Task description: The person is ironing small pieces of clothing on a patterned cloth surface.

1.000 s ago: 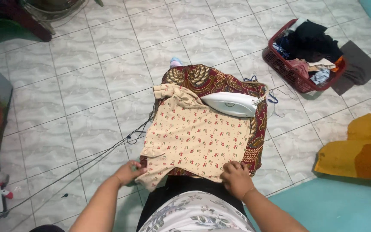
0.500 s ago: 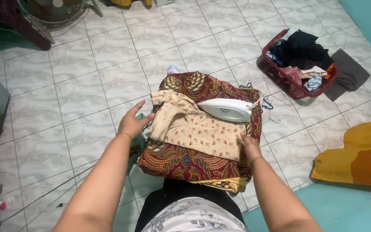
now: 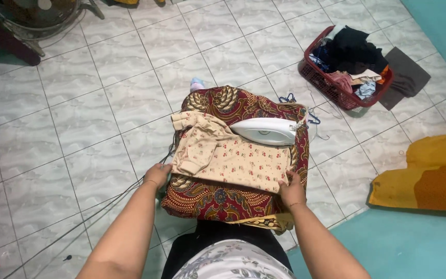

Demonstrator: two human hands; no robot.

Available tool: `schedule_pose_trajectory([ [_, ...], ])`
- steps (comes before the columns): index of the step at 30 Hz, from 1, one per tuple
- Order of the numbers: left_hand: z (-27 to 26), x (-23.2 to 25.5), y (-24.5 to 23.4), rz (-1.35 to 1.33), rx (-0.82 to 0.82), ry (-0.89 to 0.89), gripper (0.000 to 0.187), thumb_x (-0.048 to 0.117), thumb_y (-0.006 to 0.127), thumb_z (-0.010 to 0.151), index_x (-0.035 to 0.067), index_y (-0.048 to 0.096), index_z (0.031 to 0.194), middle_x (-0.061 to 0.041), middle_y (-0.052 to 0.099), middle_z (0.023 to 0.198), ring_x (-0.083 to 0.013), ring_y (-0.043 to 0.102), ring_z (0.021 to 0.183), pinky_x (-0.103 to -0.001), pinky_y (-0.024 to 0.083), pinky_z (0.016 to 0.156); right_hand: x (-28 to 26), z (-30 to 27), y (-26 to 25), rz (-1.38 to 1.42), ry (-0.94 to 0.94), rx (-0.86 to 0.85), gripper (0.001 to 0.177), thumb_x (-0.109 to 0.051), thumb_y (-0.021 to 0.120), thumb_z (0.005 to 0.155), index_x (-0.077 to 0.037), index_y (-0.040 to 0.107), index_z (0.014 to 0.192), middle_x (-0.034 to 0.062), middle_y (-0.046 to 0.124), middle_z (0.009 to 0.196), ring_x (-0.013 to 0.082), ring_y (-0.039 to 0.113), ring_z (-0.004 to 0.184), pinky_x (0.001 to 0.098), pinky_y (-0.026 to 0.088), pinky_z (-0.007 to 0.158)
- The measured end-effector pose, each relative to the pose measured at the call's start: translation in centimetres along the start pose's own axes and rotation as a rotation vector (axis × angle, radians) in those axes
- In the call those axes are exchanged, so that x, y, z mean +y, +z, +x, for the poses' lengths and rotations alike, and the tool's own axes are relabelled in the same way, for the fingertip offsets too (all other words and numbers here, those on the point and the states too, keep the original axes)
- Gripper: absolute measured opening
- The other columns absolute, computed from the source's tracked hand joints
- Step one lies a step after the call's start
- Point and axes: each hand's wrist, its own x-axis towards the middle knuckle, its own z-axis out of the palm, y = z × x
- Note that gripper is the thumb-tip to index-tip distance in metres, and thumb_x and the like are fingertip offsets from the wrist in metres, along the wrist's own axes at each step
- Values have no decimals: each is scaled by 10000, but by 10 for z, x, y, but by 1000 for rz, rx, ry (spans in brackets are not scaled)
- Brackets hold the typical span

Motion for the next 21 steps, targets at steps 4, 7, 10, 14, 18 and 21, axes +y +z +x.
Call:
schedule_pose_trajectory([
  [4, -12, -7, -3, 31, -30, 65, 444, 483, 722, 822, 141, 760, 1103, -168, 784, 1150, -319, 736, 1074, -394, 535, 964, -47, -19, -20, -131, 20, -72, 622, -273, 763, 856, -116, 505, 1399, 151, 684, 1287, 313, 655, 1170, 416, 499, 1003],
  [7, -28, 1, -6, -100, -36, 34, 401, 396, 815, 752, 160, 762, 1072, -158, 770, 1163, -304, 712, 1094, -397, 525, 957, -114, -28, -41, -311, -13, -44, 677, -288, 740, 849, -152, 474, 1456, 149, 581, 1409, 315, 517, 1336, 461, 402, 1128],
  [10, -68, 25, -20, -171, -59, -14, 376, 395, 845, 758, 166, 760, 1043, -126, 749, 1159, -301, 720, 1082, -387, 528, 964, -164, -1, -41, -476, -361, 70, 676, -426, 686, 887, -146, 475, 1465, 142, 407, 1559, 329, 264, 1509, 540, 207, 1259],
  [14, -121, 64, -35, 91, 310, 198, 386, 407, 870, 718, 181, 739, 1002, -132, 660, 1185, -327, 660, 1062, -427, 538, 898, -229, 41, -38, -780, -652, 136, 753, -589, 596, 888, -157, 458, 1489, 157, 448, 1490, 332, 339, 1433, 519, 197, 1190],
  [18, -167, 131, -54, 316, 155, 322, 482, 607, 812, 721, 238, 745, 1024, -51, 700, 1133, -291, 636, 1115, -454, 522, 905, -264, 57, -44, -975, -456, -238, 637, -661, 533, 957, -216, 544, 1413, 86, 587, 1380, 248, 509, 1354, 498, 247, 1227],
  [21, -166, 149, -51, 416, 60, 206, 599, 677, 780, 704, 237, 711, 1104, -66, 714, 1112, -270, 679, 1087, -455, 524, 931, -277, 36, -56, -1037, -434, -357, 615, -697, 478, 979, -203, 639, 1308, 81, 710, 1187, 223, 672, 1152, 466, 406, 1118],
])
